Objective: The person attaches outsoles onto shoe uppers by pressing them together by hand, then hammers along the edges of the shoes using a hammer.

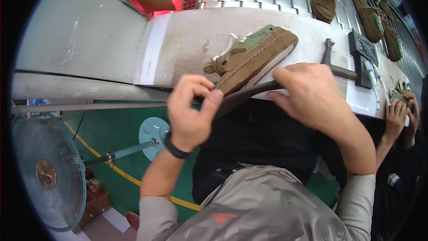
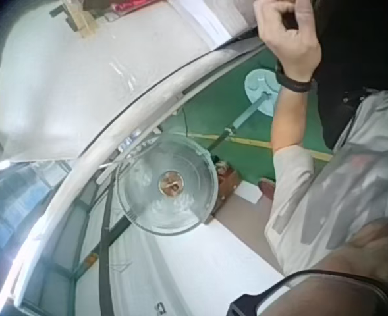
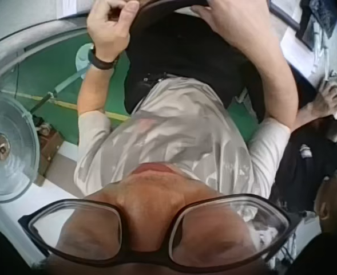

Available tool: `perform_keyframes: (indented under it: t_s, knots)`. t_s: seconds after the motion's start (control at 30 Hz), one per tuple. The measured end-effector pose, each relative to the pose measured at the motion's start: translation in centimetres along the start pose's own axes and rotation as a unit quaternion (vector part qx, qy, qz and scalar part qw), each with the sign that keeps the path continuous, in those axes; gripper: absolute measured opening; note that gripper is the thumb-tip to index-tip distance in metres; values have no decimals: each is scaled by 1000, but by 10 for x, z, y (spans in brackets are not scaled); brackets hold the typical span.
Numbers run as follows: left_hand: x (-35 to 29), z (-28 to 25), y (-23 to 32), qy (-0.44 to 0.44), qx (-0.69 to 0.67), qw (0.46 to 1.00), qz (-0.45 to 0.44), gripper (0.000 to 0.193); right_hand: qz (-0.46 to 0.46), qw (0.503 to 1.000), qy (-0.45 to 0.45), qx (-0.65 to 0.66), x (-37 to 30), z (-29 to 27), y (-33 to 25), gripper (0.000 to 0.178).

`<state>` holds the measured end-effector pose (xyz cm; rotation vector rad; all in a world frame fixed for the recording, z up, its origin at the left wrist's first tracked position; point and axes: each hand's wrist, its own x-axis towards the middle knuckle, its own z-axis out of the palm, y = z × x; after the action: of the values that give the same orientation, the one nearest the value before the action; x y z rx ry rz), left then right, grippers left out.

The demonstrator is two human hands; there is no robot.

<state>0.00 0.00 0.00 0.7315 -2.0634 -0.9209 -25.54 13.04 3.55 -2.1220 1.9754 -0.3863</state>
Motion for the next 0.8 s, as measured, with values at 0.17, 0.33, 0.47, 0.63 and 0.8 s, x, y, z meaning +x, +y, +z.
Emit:
perform_keyframes:
  t_s: [0.17,0.33,0.47,0.63,0.8]
  knots:
    - [110,53,7,-156,125,978,59,55,64,997,34,-32,-45,-13,48,24]
    - [164,126,10,-362,240,899,58,85,165,958,40,229,-69,-32,45,19]
    - [178,100,-7,-353,-66,926,-113,71,78,821,237,514,-55,-23,30,21]
    - [159,35,54,-156,-149,974,74,70,-61,737,384,552,-17,-36,-7,47]
    - [128,8,61,30,21,964,264,64,-193,731,445,480,27,7,-30,64]
